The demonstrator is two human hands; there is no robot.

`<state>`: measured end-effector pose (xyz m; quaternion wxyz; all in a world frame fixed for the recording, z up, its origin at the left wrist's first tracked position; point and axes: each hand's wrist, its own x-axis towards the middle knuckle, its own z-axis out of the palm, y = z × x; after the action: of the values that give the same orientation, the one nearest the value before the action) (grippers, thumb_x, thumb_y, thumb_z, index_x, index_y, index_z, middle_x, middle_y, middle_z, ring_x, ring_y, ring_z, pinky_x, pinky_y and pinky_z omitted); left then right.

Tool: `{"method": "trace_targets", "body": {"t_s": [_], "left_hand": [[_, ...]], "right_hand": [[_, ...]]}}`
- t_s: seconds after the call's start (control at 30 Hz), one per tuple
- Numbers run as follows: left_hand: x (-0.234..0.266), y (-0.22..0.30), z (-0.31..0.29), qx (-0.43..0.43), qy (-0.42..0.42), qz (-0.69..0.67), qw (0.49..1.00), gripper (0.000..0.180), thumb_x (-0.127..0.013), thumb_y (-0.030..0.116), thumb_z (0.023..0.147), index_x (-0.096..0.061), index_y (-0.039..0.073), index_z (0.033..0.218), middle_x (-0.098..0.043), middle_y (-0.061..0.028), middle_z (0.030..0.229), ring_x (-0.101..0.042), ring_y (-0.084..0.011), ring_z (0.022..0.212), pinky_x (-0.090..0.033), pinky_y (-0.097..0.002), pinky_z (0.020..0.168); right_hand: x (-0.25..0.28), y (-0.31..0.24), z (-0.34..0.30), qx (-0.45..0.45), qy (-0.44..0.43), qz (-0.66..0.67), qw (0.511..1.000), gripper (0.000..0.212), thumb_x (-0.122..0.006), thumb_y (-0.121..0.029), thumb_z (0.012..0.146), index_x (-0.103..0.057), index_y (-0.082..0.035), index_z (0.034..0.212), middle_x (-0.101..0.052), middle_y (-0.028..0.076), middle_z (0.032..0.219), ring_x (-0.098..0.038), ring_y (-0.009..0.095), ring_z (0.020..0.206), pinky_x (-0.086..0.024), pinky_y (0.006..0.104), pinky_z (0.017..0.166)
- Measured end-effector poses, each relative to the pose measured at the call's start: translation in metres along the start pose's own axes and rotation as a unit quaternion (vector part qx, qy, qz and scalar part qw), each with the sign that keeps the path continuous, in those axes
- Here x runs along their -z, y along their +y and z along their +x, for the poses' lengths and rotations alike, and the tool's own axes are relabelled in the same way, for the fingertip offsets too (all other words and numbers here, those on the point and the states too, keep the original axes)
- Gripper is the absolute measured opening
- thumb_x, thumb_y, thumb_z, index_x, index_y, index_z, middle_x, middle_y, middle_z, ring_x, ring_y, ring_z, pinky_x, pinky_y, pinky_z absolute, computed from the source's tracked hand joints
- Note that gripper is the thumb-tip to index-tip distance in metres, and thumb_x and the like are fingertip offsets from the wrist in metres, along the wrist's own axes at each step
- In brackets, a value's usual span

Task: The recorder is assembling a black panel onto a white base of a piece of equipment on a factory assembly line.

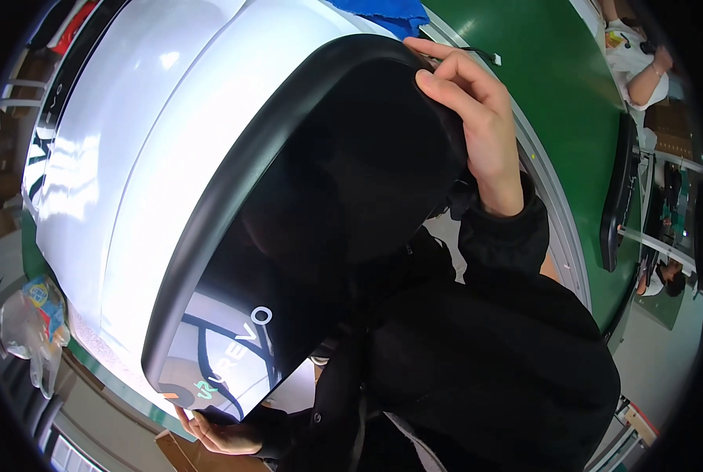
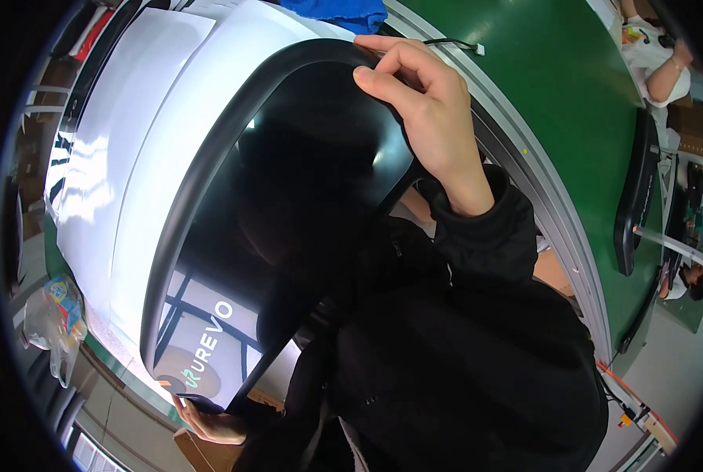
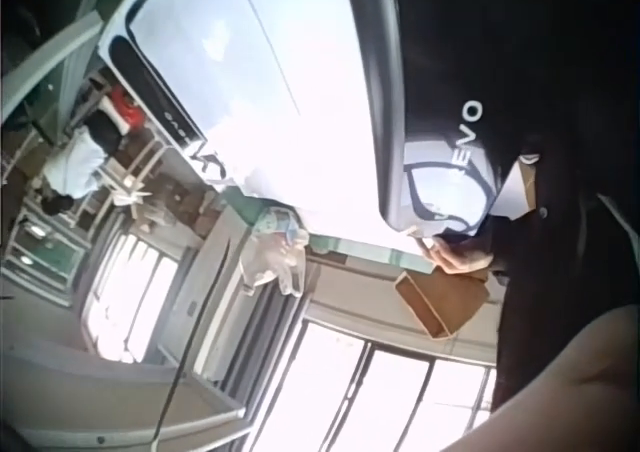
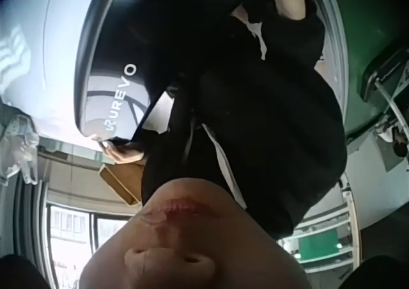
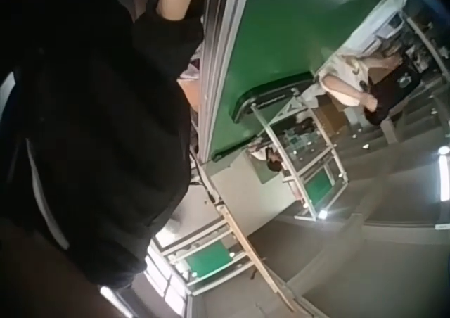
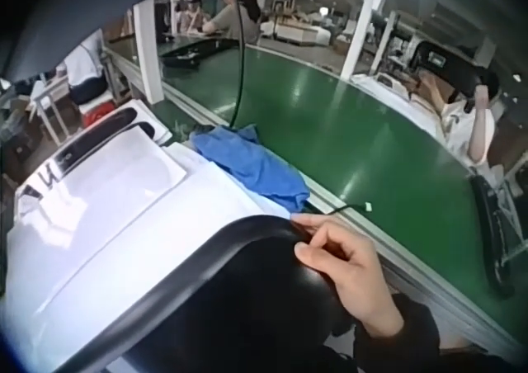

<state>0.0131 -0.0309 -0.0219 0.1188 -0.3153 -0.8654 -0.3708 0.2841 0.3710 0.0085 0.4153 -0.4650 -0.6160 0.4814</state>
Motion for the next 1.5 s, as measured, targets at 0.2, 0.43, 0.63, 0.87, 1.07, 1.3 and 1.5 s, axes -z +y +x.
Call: {"method": "trace_targets", "body": {"t_s": [0.2, 0.43, 0.63, 0.87, 1.07, 1.3, 1.5], "left_hand": [[0.0, 0.003, 0.003, 0.065, 0.01, -0.014, 0.998, 0.038, -0.033, 0.026, 0.093, -0.065, 0.007, 0.101, -0.056, -0.0104, 0.116, -0.049, -0.0203, 0.115, -0.036, -0.0473, 0.098], [0.004, -0.001, 0.001, 0.02, -0.014, -0.007, 1.0, 0.038, -0.033, 0.027, 0.094, -0.065, 0.007, 0.102, -0.056, -0.0103, 0.116, -0.051, -0.0191, 0.112, -0.04, -0.0462, 0.095], [0.002, -0.001, 0.0, 0.033, 0.005, 0.007, 0.999, 0.037, -0.034, 0.025, 0.094, -0.065, 0.006, 0.102, -0.057, -0.0107, 0.114, -0.053, -0.0184, 0.11, -0.041, -0.0446, 0.095], [0.004, -0.006, 0.003, 0.042, 0.005, 0.017, 0.999, 0.037, -0.034, 0.026, 0.094, -0.064, 0.005, 0.102, -0.057, -0.0103, 0.114, -0.053, -0.0176, 0.109, -0.041, -0.0437, 0.094], [0.008, -0.014, 0.001, 0.036, -0.005, 0.034, 0.999, 0.037, -0.035, 0.025, 0.094, -0.066, 0.007, 0.097, -0.056, -0.01, 0.115, -0.051, -0.019, 0.112, -0.039, -0.0459, 0.096], [0.004, -0.01, 0.004, 0.031, 0.004, -0.015, 0.999, 0.034, -0.038, 0.024, 0.092, -0.067, 0.007, 0.096, -0.056, -0.0102, 0.114, -0.049, -0.02, 0.114, -0.036, -0.0459, 0.098], [0.008, -0.007, 0.004, 0.059, 0.02, -0.003, 0.998, 0.032, -0.04, 0.022, 0.091, -0.067, 0.005, 0.096, -0.057, -0.0105, 0.113, -0.049, -0.0202, 0.112, -0.036, -0.043, 0.098]], "right_hand": [[-0.005, 0.004, 0.002, 0.023, 0.007, -0.032, 0.999, 0.02, -0.058, -0.009, 0.08, -0.048, -0.001, 0.064, -0.057, 0.013, 0.111, -0.052, 0.011, 0.085, -0.035, 0.0228, 0.078], [-0.002, 0.004, 0.003, 0.03, 0.017, -0.059, 0.998, 0.022, -0.059, -0.009, 0.079, -0.048, -0.001, 0.063, -0.058, 0.011, 0.109, -0.042, 0.005, 0.065, -0.034, 0.0195, 0.063], [0.003, 0.011, 0.004, 0.054, 0.02, -0.063, 0.996, 0.02, -0.061, -0.008, 0.08, -0.05, 0.0, 0.064, -0.058, 0.01, 0.109, -0.04, 0.003, 0.06, -0.033, 0.0173, 0.059], [-0.002, 0.014, 0.005, 0.048, 0.034, -0.054, 0.997, 0.019, -0.062, -0.008, 0.079, -0.052, 0.001, 0.065, -0.059, 0.009, 0.108, -0.039, 0.002, 0.058, -0.034, 0.0172, 0.058], [-0.006, 0.012, 0.005, 0.05, 0.05, -0.089, 0.994, 0.021, -0.062, -0.008, 0.079, -0.05, 0.001, 0.065, -0.061, 0.009, 0.103, -0.042, 0.004, 0.059, -0.035, 0.0185, 0.058], [-0.004, 0.013, 0.01, 0.214, 0.058, -0.206, 0.953, 0.024, -0.061, -0.008, 0.079, -0.045, 0.001, 0.063, -0.061, 0.009, 0.099, -0.044, 0.008, 0.059, -0.036, 0.0205, 0.057], [0.021, 0.003, 0.012, 0.168, -0.085, -0.2, 0.962, 0.026, -0.063, -0.008, 0.077, -0.043, -0.001, 0.062, -0.06, 0.011, 0.105, -0.056, 0.015, 0.074, -0.041, 0.0255, 0.062]]}}
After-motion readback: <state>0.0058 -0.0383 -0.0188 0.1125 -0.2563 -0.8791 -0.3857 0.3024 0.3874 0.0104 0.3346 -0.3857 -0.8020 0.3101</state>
